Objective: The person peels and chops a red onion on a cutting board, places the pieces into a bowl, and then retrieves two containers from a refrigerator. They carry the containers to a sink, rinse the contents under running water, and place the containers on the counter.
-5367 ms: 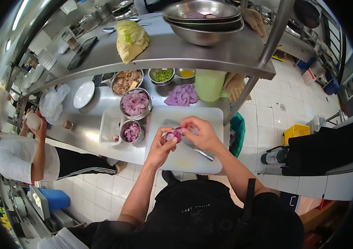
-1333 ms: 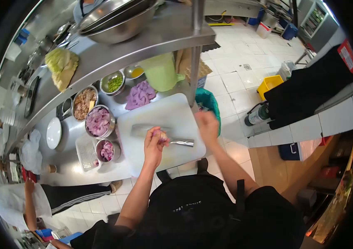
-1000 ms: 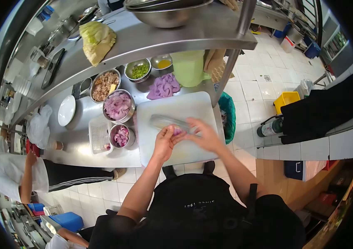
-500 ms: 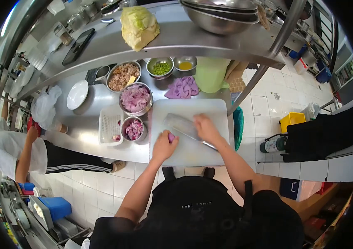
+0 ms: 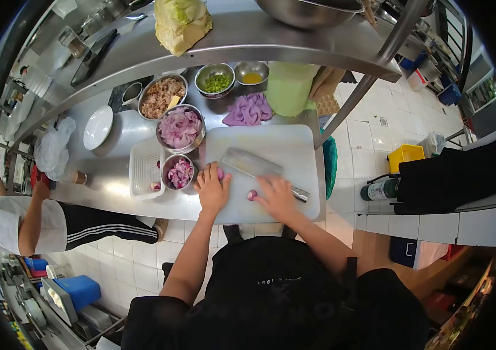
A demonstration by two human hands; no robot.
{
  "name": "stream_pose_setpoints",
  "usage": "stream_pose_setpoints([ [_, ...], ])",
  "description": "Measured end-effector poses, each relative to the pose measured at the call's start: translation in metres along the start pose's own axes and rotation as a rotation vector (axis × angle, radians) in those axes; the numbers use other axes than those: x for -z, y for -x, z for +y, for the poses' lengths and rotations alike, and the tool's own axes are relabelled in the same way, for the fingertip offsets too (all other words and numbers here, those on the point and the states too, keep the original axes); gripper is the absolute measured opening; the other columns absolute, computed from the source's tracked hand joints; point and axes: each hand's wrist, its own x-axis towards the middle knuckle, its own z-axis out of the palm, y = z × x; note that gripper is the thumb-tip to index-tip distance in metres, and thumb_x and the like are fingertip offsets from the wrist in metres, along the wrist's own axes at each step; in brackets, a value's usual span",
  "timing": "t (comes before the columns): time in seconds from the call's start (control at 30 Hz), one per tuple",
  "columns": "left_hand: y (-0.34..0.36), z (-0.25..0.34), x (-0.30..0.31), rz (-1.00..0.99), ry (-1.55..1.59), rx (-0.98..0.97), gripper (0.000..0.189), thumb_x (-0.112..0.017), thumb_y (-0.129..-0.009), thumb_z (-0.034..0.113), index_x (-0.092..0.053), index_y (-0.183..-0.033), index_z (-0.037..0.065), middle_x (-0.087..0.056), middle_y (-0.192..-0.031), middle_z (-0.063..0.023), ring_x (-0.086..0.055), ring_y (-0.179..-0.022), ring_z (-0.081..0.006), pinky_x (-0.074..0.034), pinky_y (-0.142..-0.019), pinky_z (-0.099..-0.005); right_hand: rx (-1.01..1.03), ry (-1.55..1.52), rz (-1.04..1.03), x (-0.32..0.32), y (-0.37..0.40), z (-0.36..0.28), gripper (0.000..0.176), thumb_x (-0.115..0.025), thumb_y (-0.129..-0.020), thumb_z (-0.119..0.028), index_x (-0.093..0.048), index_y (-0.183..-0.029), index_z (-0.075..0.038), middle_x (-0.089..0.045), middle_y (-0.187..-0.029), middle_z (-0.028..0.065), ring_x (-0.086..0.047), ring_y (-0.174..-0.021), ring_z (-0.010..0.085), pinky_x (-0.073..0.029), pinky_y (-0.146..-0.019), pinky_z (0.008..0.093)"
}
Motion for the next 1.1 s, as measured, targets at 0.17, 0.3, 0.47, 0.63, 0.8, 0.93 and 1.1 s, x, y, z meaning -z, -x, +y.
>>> stream_pose_setpoints([
  [0.17,0.008,-0.004,0.004,0.059,0.205,-0.055,0.061,-0.06,-0.087,0.034,-0.039,-0.135,0.004,-0.045,-0.134,-0.0158,-0.038,-0.123,-0.0351,-0.028,-0.1,-0.0513,-0.192,0.014,-0.321,0.014,-0.002,0.05,0.06,-0.066,-0.081,-0.027,-0.041,-0.128,-0.001,-0.055,-0.108,0.0169,-0.051,-0.107,0.0322,-0.041,-0.088,0.0426],
  [0.3,0.013,0.001,0.007,0.173,0.24,-0.071,0.057,-0.062,-0.085,0.032,-0.043,-0.131,0.004,-0.047,-0.131,-0.0168,-0.038,-0.123,-0.0362,-0.028,-0.099,-0.0516,-0.128,0.101,-0.326,0.032,-0.007,0.044,0.046,-0.058,-0.085,-0.015,-0.04,-0.124,0.001,-0.058,-0.099,0.0216,-0.058,-0.095,0.0362,-0.047,-0.079,0.0456],
  [0.47,0.034,0.017,0.014,0.077,0.564,-0.324,0.019,-0.062,-0.084,0.009,-0.057,-0.1,0.0,-0.059,-0.1,-0.0163,-0.054,-0.098,-0.036,-0.042,-0.085,-0.0439,-0.406,-0.064,-0.481,0.083,0.021,0.024,0.026,-0.05,-0.083,-0.006,-0.041,-0.107,0.001,-0.061,-0.077,0.0218,-0.062,-0.071,0.0414,-0.049,-0.061,0.0501],
  [0.63,0.046,0.034,0.004,0.008,0.675,-0.331,0.011,-0.062,-0.081,0.002,-0.059,-0.091,-0.001,-0.06,-0.091,-0.0139,-0.057,-0.085,-0.0325,-0.046,-0.078,-0.04,-0.35,-0.011,-0.651,0.094,0.031,0.014,0.019,-0.05,-0.083,-0.008,-0.042,-0.099,0.0,-0.062,-0.068,0.0189,-0.062,-0.065,0.0403,-0.049,-0.059,0.0503],
  [0.8,0.047,0.033,0.001,0.029,0.532,-0.462,0.011,-0.063,-0.08,0.002,-0.061,-0.09,0.0,-0.061,-0.089,-0.0118,-0.057,-0.084,-0.0298,-0.045,-0.075,-0.0386,-0.268,-0.05,-0.686,0.104,0.036,-0.005,0.016,-0.049,-0.083,-0.01,-0.042,-0.096,-0.001,-0.061,-0.066,0.018,-0.062,-0.062,0.0397,-0.049,-0.056,0.0505],
  [0.93,0.05,0.031,-0.003,0.043,0.529,-0.47,0.01,-0.063,-0.078,0.0,-0.061,-0.088,0.0,-0.061,-0.086,-0.0119,-0.057,-0.082,-0.0303,-0.045,-0.074,-0.0382,-0.252,-0.07,-0.689,0.09,0.041,-0.002,0.018,-0.05,-0.083,-0.01,-0.042,-0.097,-0.001,-0.061,-0.068,0.0197,-0.062,-0.066,0.0408,-0.048,-0.057,0.0509],
  [1.1,0.047,0.032,-0.002,0.003,0.526,-0.45,0.009,-0.062,-0.078,-0.001,-0.06,-0.087,0.0,-0.062,-0.087,-0.0118,-0.058,-0.083,-0.0305,-0.045,-0.077,-0.0384,-0.321,-0.087,-0.773,0.08,0.034,0.005,0.018,-0.048,-0.087,-0.014,-0.042,-0.098,-0.001,-0.061,-0.071,0.0231,-0.061,-0.071,0.0434,-0.046,-0.06,0.0541],
])
